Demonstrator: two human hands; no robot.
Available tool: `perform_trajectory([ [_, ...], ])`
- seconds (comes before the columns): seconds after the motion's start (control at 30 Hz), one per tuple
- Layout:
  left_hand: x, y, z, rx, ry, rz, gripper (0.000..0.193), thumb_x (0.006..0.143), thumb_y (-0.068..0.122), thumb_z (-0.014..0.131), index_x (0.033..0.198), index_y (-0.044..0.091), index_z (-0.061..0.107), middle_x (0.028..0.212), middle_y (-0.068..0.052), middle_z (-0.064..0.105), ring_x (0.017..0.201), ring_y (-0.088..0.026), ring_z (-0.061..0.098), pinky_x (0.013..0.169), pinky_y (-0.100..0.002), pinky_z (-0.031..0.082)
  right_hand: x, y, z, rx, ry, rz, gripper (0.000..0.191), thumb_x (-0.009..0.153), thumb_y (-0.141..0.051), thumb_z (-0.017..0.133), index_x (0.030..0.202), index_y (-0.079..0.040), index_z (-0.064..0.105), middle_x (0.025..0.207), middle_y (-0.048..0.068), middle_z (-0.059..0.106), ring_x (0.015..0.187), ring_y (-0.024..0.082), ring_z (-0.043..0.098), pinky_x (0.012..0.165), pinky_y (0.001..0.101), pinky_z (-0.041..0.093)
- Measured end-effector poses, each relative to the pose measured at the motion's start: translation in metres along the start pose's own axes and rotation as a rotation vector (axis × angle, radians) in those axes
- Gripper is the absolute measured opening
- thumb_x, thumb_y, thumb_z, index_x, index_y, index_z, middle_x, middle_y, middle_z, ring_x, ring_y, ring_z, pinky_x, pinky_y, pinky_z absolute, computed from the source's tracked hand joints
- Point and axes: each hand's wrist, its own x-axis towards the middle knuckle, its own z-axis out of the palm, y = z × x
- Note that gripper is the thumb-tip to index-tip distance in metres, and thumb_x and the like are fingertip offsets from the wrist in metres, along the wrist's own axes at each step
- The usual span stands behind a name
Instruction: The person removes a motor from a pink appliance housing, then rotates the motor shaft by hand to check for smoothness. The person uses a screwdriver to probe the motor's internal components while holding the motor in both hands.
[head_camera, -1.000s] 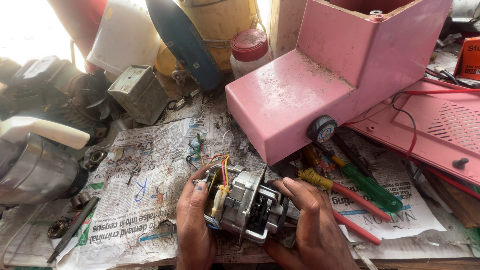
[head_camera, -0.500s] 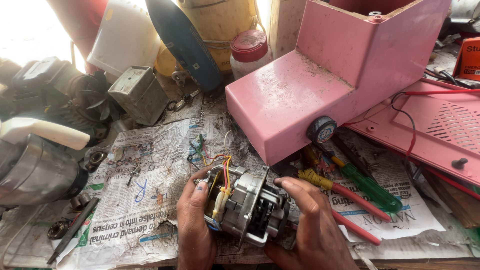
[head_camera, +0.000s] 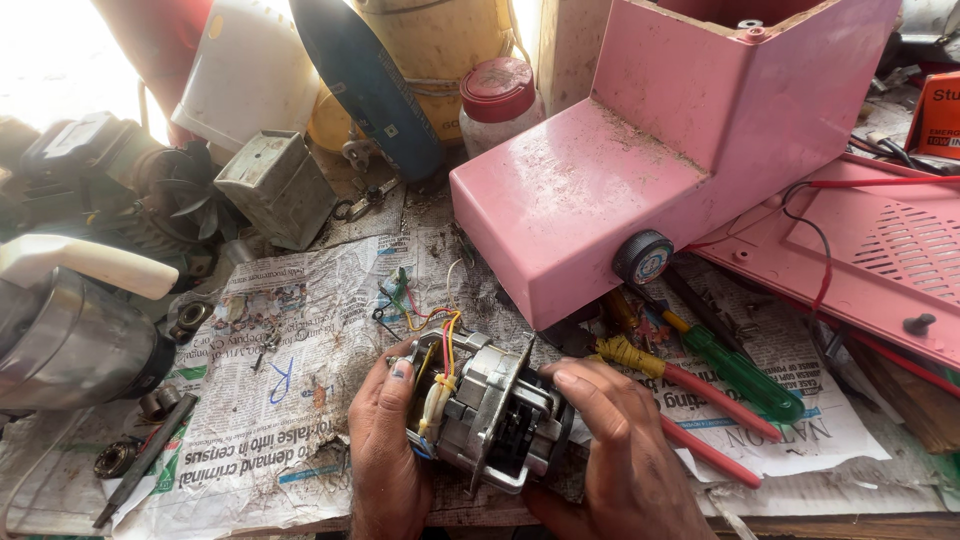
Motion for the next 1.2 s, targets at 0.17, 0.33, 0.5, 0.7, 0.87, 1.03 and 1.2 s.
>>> perform_trajectory([
  [0.17, 0.0005, -0.0016, -0.0008, -0.013, 0.022, -0.011, 0.048, 0.100, 0.024, 0.050, 0.133, -0.011, 0.057, 0.105, -0.018, 0.072, 0.092, -0.020, 0.069, 0.081, -0.032, 0.057, -0.0007, 0.0022, 0.0004, -0.036, -0.048, 0.084, 0.112, 0.058, -0.025, 0.096, 0.145, -0.003, 0.029, 0.132, 0.030, 0.055, 0.126, 0.048, 0.056, 0.108, 0.0591, 0.042],
  [0.33, 0.0011, 0.0008, 0.0003, 0.015, 0.035, -0.021, 0.049, 0.099, 0.025, 0.051, 0.131, -0.011, 0.059, 0.105, -0.017, 0.073, 0.092, -0.019, 0.070, 0.081, -0.032, 0.057, -0.0004, 0.0015, 0.0002, -0.013, -0.016, 0.023, 0.110, 0.060, -0.024, 0.095, 0.145, -0.005, 0.028, 0.136, 0.029, 0.054, 0.128, 0.047, 0.055, 0.108, 0.0591, 0.042],
  [0.5, -0.0006, 0.0042, 0.0031, 0.010, 0.026, -0.029, 0.048, 0.099, 0.026, 0.051, 0.129, -0.010, 0.061, 0.104, -0.017, 0.073, 0.091, -0.019, 0.069, 0.080, -0.032, 0.058, 0.0036, -0.0035, -0.0023, 0.012, -0.022, 0.023, 0.106, 0.058, -0.021, 0.094, 0.139, -0.005, 0.029, 0.133, 0.027, 0.056, 0.127, 0.046, 0.056, 0.106, 0.0609, 0.042],
  [0.7, -0.0007, 0.0057, 0.0033, 0.009, 0.022, -0.045, 0.047, 0.100, 0.026, 0.050, 0.128, -0.009, 0.062, 0.102, -0.015, 0.072, 0.088, -0.017, 0.068, 0.076, -0.031, 0.058, 0.0059, -0.0025, -0.0038, 0.026, -0.035, 0.034, 0.105, 0.061, -0.022, 0.094, 0.140, -0.005, 0.027, 0.134, 0.025, 0.056, 0.127, 0.046, 0.055, 0.105, 0.0598, 0.042],
  [0.87, 0.0014, 0.0012, 0.0024, 0.039, 0.041, -0.040, 0.046, 0.101, 0.027, 0.049, 0.127, -0.009, 0.063, 0.099, -0.015, 0.072, 0.084, -0.018, 0.068, 0.072, -0.032, 0.058, 0.0041, -0.0008, -0.0023, 0.033, -0.050, 0.070, 0.106, 0.061, -0.022, 0.094, 0.140, -0.004, 0.026, 0.134, 0.026, 0.055, 0.127, 0.046, 0.054, 0.105, 0.0603, 0.042],
  [1.03, 0.0010, 0.0009, -0.0006, -0.029, -0.010, -0.025, 0.046, 0.102, 0.025, 0.050, 0.130, -0.009, 0.061, 0.101, -0.015, 0.072, 0.086, -0.018, 0.068, 0.073, -0.032, 0.057, 0.0028, 0.0009, -0.0020, 0.020, -0.066, 0.068, 0.105, 0.061, -0.021, 0.093, 0.139, -0.003, 0.026, 0.132, 0.026, 0.056, 0.126, 0.047, 0.055, 0.104, 0.0601, 0.043],
  [1.2, 0.0012, 0.0024, -0.0010, -0.025, 0.004, -0.049, 0.047, 0.101, 0.025, 0.050, 0.129, -0.010, 0.061, 0.103, -0.015, 0.073, 0.088, -0.017, 0.069, 0.077, -0.031, 0.058, 0.0015, 0.0016, -0.0015, 0.008, -0.059, 0.061, 0.105, 0.062, -0.023, 0.093, 0.141, -0.003, 0.026, 0.134, 0.027, 0.055, 0.128, 0.047, 0.055, 0.105, 0.0594, 0.043],
])
